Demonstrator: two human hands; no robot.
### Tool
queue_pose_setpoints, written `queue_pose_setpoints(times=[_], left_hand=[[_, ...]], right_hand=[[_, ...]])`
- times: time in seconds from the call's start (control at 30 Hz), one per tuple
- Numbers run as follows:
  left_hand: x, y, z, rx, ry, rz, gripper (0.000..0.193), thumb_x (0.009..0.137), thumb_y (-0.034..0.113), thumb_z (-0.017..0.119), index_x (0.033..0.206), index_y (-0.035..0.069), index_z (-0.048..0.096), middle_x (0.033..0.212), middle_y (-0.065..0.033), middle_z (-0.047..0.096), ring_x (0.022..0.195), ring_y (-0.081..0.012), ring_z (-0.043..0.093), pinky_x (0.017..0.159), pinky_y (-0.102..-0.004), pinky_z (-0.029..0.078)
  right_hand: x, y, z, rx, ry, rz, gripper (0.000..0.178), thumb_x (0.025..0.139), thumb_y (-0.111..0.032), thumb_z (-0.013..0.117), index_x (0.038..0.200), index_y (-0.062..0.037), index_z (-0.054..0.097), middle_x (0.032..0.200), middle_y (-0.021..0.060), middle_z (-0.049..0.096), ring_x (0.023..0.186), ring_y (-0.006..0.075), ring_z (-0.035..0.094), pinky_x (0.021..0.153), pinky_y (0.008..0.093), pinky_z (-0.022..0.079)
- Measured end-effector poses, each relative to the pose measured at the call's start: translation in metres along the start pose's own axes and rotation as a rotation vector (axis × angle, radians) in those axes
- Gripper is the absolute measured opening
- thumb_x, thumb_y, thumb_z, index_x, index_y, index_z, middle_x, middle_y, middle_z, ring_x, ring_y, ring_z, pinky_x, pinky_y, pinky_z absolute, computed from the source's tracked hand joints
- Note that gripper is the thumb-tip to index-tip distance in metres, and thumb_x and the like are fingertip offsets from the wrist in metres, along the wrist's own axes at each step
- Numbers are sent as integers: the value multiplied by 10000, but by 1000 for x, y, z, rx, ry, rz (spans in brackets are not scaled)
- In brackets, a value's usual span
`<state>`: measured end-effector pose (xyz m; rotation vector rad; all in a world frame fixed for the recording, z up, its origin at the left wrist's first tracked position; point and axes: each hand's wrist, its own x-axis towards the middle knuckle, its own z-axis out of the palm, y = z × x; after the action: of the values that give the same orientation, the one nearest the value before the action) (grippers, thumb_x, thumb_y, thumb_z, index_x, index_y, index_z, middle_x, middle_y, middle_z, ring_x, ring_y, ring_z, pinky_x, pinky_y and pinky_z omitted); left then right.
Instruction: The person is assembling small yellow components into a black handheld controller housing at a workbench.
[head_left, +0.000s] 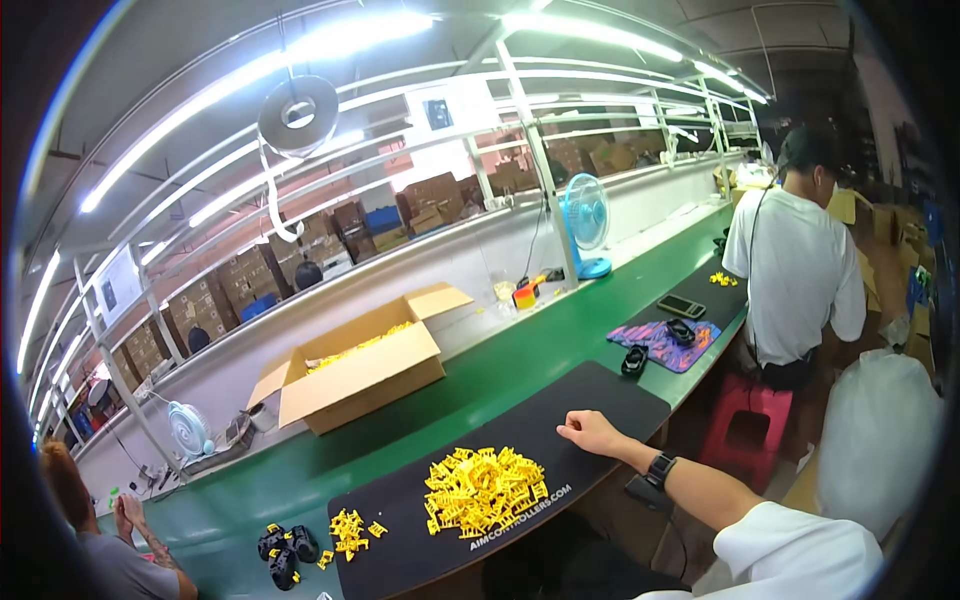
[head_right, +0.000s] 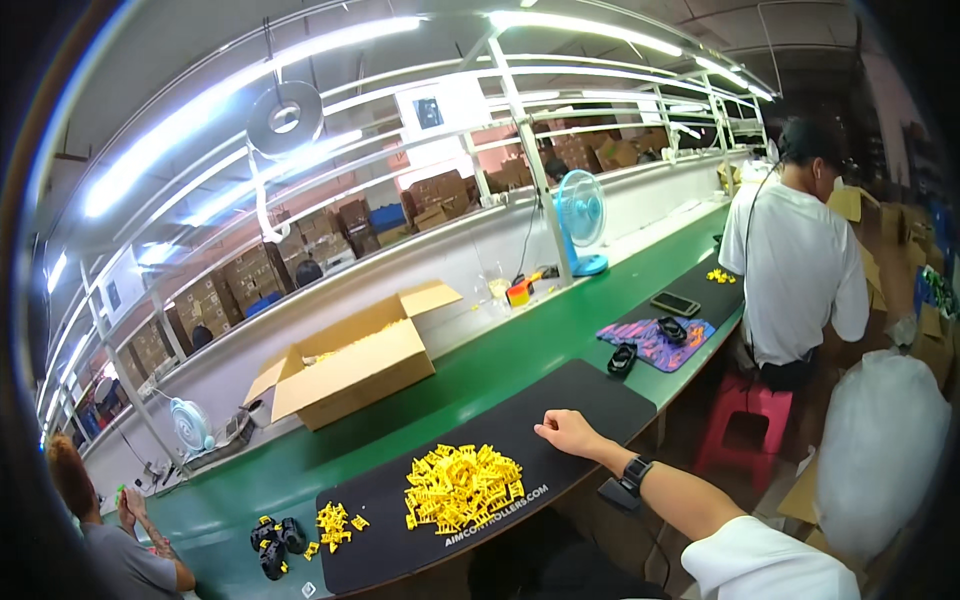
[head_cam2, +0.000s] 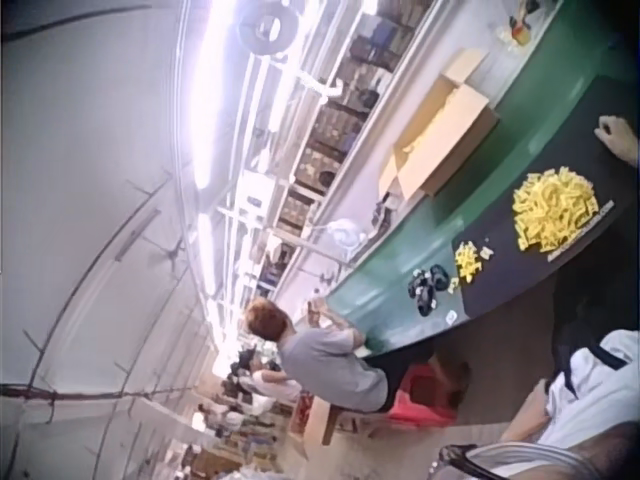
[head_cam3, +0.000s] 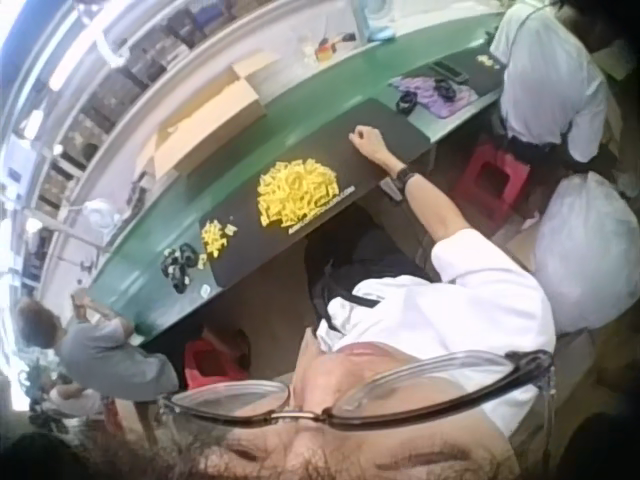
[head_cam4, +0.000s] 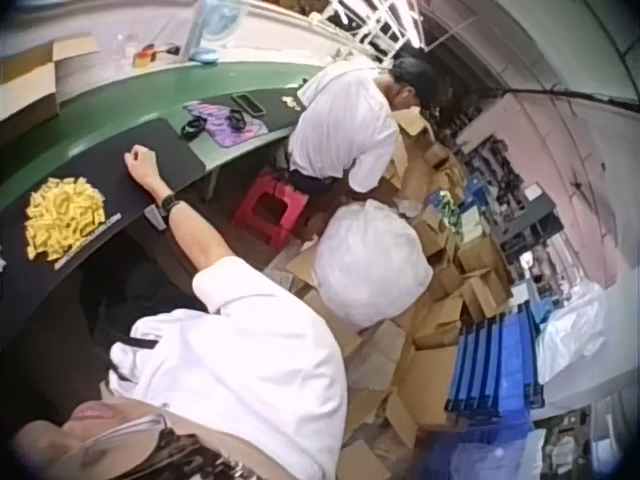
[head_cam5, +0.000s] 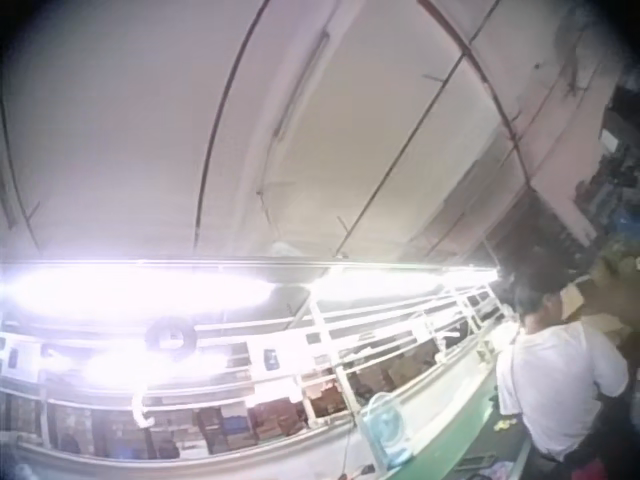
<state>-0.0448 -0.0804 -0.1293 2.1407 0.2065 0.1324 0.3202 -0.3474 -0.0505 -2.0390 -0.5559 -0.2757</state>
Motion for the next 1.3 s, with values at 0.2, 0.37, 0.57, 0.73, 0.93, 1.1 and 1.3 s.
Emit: queue_pose_setpoints(times=[0.2,0.37,0.57,0.73,0.93,1.1,1.3], left_hand=[[23,5,4,40,-79,32,490,931,195,663,1349,-10,511,1043,-178,685,944,-274,669,882,-386,528],[38,11,14,67,-138,57,461,941,221,644,1324,-12,535,1054,-186,688,956,-291,670,883,-395,532],[67,23,30,94,-255,116,436,953,252,622,1293,-16,564,1068,-195,692,970,-312,673,885,-406,536],[92,33,50,104,-371,174,425,963,277,603,1268,-18,587,1079,-203,696,981,-330,675,886,-415,539],[116,29,75,119,-556,249,422,975,308,581,1237,-21,616,1093,-213,700,996,-351,677,887,-426,544],[137,18,84,105,-699,334,430,985,334,562,1211,-24,640,1104,-221,704,1007,-369,679,888,-435,547],[172,128,2,-176,-639,300,285,1013,92,569,1269,-15,636,929,-63,675,775,-109,620,731,-264,518]], right_hand=[[22,42,19,13,274,34,287,871,-232,699,721,-9,598,643,132,634,596,261,643,587,379,488],[18,37,30,25,197,-75,266,875,-227,691,750,-12,595,628,142,610,568,255,617,568,384,475],[21,47,25,33,170,-56,260,894,-224,684,785,-11,582,664,148,612,608,301,622,599,398,484],[26,60,30,37,242,-88,268,889,-267,677,776,-31,620,693,162,646,623,289,666,585,394,505],[22,45,35,129,224,-63,251,900,-223,663,803,-5,584,700,193,631,665,372,656,608,430,492],[4,12,5,224,170,-55,312,945,-202,655,768,-10,484,599,104,504,540,224,483,576,375,435],[11,18,18,-8,248,-149,264,862,-275,684,793,-25,633,766,183,652,689,346,673,632,424,538]])
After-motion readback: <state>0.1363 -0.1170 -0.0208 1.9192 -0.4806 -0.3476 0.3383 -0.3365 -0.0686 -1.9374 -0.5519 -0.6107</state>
